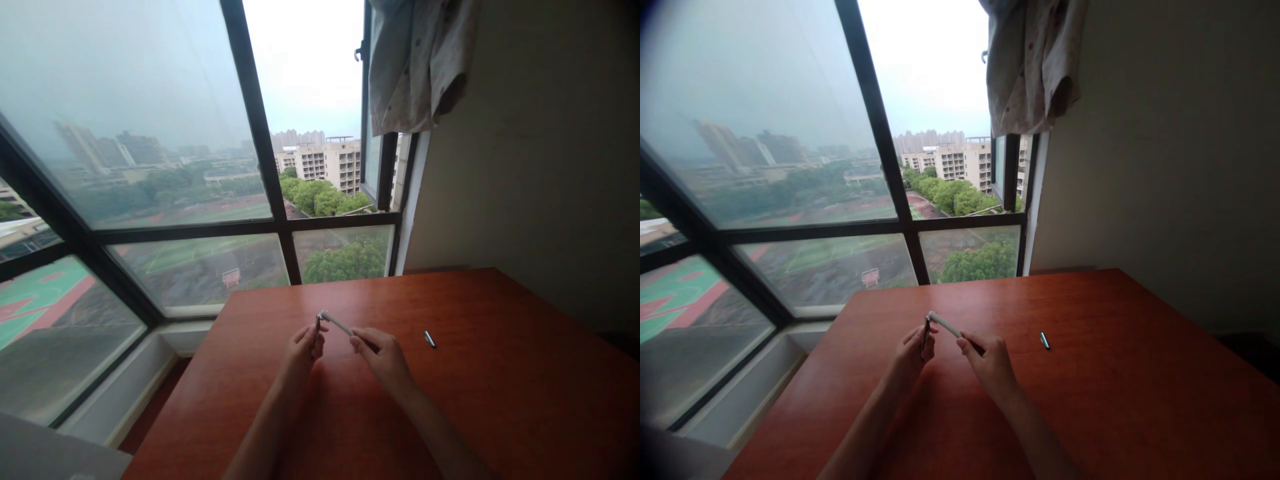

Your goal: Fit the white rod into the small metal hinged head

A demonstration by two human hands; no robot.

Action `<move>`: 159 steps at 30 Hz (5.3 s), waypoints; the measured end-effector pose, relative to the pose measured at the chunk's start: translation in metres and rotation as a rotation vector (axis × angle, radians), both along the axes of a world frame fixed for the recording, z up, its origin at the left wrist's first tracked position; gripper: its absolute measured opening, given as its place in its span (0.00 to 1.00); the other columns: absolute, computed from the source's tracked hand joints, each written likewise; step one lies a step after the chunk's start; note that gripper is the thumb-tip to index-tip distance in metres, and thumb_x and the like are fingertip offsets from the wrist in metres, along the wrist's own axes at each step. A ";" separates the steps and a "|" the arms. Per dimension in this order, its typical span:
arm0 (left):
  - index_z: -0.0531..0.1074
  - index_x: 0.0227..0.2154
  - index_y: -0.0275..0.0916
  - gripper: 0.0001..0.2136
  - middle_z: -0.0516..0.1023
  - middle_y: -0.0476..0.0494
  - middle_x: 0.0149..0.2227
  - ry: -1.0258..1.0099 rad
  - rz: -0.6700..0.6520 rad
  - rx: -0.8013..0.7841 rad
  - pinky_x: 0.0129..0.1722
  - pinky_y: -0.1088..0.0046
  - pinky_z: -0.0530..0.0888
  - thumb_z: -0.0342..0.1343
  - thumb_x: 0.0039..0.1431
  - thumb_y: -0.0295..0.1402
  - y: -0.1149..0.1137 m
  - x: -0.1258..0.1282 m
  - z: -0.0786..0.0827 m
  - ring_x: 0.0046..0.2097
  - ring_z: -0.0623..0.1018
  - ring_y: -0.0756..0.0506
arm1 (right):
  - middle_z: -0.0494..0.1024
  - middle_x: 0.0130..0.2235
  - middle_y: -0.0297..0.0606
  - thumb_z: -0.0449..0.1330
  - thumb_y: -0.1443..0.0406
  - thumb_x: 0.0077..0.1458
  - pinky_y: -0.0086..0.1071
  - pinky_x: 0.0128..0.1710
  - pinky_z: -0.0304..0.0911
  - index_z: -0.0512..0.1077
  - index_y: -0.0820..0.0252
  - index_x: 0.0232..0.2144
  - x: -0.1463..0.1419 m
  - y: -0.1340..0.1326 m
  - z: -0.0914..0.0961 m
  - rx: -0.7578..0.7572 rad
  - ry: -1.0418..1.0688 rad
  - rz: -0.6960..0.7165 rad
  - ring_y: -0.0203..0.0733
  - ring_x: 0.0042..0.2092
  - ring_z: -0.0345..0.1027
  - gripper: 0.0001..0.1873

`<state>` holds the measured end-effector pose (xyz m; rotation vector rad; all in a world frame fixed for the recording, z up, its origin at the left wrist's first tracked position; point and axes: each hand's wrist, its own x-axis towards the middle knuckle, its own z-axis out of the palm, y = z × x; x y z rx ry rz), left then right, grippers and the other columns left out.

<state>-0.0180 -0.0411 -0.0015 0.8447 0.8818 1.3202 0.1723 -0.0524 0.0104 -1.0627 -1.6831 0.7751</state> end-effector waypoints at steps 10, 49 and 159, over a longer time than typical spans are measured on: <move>0.76 0.29 0.32 0.18 0.60 0.55 0.19 -0.033 -0.013 -0.044 0.20 0.80 0.53 0.66 0.45 0.44 0.001 0.000 0.002 0.20 0.57 0.57 | 0.77 0.26 0.37 0.56 0.61 0.58 0.27 0.26 0.60 0.78 0.62 0.33 0.002 0.001 -0.002 0.085 -0.039 0.004 0.38 0.27 0.69 0.12; 0.81 0.34 0.36 0.13 0.82 0.41 0.33 0.604 0.148 0.228 0.33 0.73 0.67 0.60 0.53 0.40 -0.007 -0.010 0.019 0.36 0.75 0.42 | 0.80 0.29 0.39 0.53 0.59 0.61 0.29 0.30 0.60 0.79 0.59 0.36 0.025 0.012 -0.001 0.154 -0.236 -0.024 0.41 0.30 0.72 0.15; 0.77 0.38 0.41 0.07 0.79 0.45 0.32 1.445 0.352 0.659 0.36 0.69 0.67 0.56 0.59 0.33 -0.002 -0.012 0.001 0.36 0.75 0.43 | 0.80 0.32 0.38 0.52 0.60 0.61 0.28 0.35 0.60 0.78 0.55 0.38 0.026 0.013 -0.007 0.116 -0.436 -0.086 0.40 0.33 0.71 0.14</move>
